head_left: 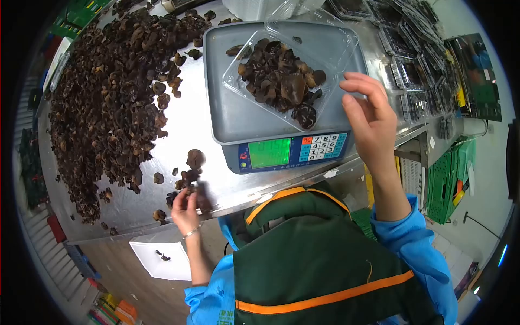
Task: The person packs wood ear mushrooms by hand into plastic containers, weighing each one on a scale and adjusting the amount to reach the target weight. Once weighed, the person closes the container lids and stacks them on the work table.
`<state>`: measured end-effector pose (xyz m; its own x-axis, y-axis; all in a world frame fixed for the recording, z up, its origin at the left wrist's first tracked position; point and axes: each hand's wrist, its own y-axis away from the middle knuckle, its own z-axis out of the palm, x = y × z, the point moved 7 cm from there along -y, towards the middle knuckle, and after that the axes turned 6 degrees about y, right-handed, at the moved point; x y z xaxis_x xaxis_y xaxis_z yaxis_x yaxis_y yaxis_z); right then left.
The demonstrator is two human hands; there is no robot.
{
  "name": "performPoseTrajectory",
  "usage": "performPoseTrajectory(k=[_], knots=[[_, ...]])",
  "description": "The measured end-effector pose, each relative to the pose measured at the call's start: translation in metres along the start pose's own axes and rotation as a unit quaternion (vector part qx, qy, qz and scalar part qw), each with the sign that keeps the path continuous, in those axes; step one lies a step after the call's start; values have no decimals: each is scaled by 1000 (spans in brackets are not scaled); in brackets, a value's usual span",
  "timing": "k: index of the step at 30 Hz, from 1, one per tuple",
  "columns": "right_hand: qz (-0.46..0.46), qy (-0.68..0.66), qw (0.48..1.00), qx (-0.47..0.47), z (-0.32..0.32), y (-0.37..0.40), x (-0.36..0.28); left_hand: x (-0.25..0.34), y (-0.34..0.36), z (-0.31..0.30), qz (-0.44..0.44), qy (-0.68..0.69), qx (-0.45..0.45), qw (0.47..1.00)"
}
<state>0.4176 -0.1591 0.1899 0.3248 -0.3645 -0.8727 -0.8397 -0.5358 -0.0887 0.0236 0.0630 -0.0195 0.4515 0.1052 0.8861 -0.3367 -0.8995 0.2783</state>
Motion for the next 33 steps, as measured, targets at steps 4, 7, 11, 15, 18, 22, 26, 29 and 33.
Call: performPoseTrajectory(k=[4, 7, 11, 15, 18, 22, 26, 29, 33], knots=[[-63, 86, 994, -18, 20, -4, -8, 73, -5, 4, -44, 141, 23, 989], [-81, 220, 970, -60, 39, 3, -9, 190, -8, 69, 109, 147, -89, 979], [-97, 311, 945, -20, 37, -9, 3, 318, -2, 185, 457, -34, -251, 853], [-86, 252, 964, 21, 15, -13, 12, 359, -11, 222, 546, -124, -221, 798], [115, 85, 990, 7, 6, -6, 47, 352, -90, 200, 445, -74, -158, 879], [168, -37, 985, -17, 30, -13, 66, 309, -111, 233, 485, -230, -264, 801], [201, -9, 978, -60, -4, -26, 74, 301, -95, 234, 441, -242, -273, 820], [203, -29, 974, -98, -17, -27, 86, 304, -95, 201, 348, -94, -174, 916], [198, -88, 970, -106, 1, -18, 75, 330, -26, 220, 461, -113, -304, 826]])
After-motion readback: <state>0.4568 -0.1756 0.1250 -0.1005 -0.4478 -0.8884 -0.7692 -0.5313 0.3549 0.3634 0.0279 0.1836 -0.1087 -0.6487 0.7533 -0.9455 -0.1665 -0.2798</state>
